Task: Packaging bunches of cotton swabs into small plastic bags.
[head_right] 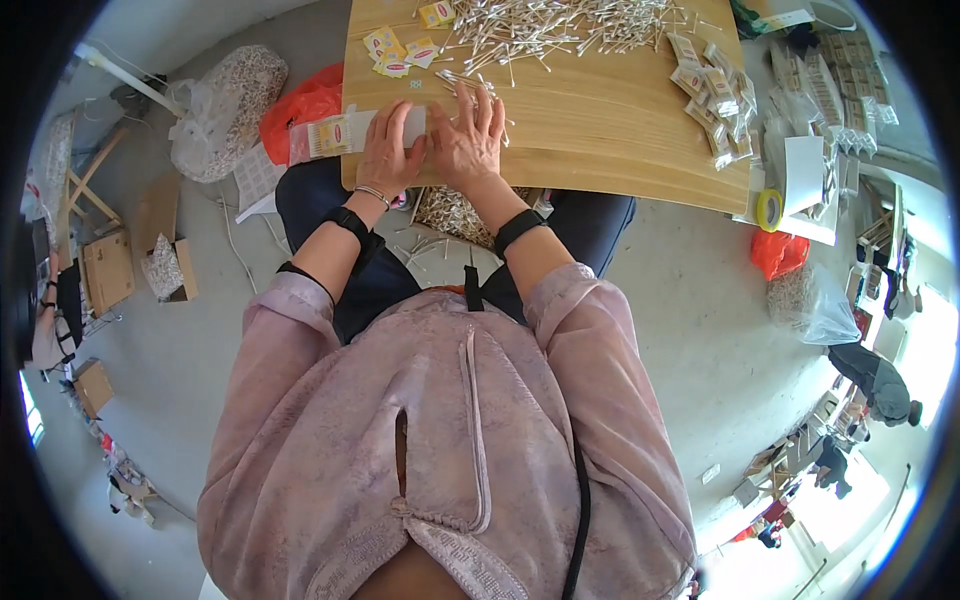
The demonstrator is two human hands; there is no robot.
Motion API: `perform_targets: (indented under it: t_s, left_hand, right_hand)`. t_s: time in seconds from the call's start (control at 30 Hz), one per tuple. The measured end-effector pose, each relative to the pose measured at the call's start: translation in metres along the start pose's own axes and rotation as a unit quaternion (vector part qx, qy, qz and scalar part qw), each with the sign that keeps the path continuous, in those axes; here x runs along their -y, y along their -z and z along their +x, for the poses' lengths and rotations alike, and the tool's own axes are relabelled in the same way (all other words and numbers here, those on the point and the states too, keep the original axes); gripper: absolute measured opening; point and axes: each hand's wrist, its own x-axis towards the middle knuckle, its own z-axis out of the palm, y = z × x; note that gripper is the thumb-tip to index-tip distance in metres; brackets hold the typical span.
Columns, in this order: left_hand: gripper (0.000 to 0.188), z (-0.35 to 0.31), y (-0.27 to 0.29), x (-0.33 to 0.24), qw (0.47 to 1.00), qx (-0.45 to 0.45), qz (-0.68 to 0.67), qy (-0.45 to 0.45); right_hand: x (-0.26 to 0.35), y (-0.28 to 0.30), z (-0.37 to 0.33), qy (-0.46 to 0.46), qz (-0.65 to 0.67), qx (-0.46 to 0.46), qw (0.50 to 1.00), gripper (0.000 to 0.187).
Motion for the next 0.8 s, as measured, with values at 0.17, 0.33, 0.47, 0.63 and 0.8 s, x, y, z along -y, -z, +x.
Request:
perform_targets:
  t_s: [0.17, 0.33, 0.47, 0.63, 0.8]
  left_hand:
    - [0.047, -0.003, -0.001, 0.003, 1.0, -0.012, -0.015, 0.01]
    - [0.049, 0.002, -0.006, 0.007, 0.999, -0.031, -0.019, -0.026]
    - [0.045, 0.001, -0.001, 0.005, 1.0, -0.025, 0.002, -0.011]
    - [0.045, 0.002, -0.003, 0.003, 1.0, -0.01, 0.008, 0.005]
    - [0.045, 0.0, -0.003, 0.003, 1.0, -0.011, 0.017, 0.01]
  right_hand:
    - [-0.003, 0.02, -0.015, 0.067, 0.071, 0.035, 0.995, 0.024]
    - [-0.014, 0.043, -0.051, 0.189, 0.189, 0.169, 0.949, 0.016]
    - [-0.013, 0.047, -0.048, 0.098, 0.202, 0.113, 0.968, 0.009]
    - [-0.023, 0.034, -0.033, -0.001, 0.155, 0.038, 0.987, 0.026]
    - [-0.009, 0.04, -0.032, 0.024, 0.044, 0.029, 0.998, 0.023]
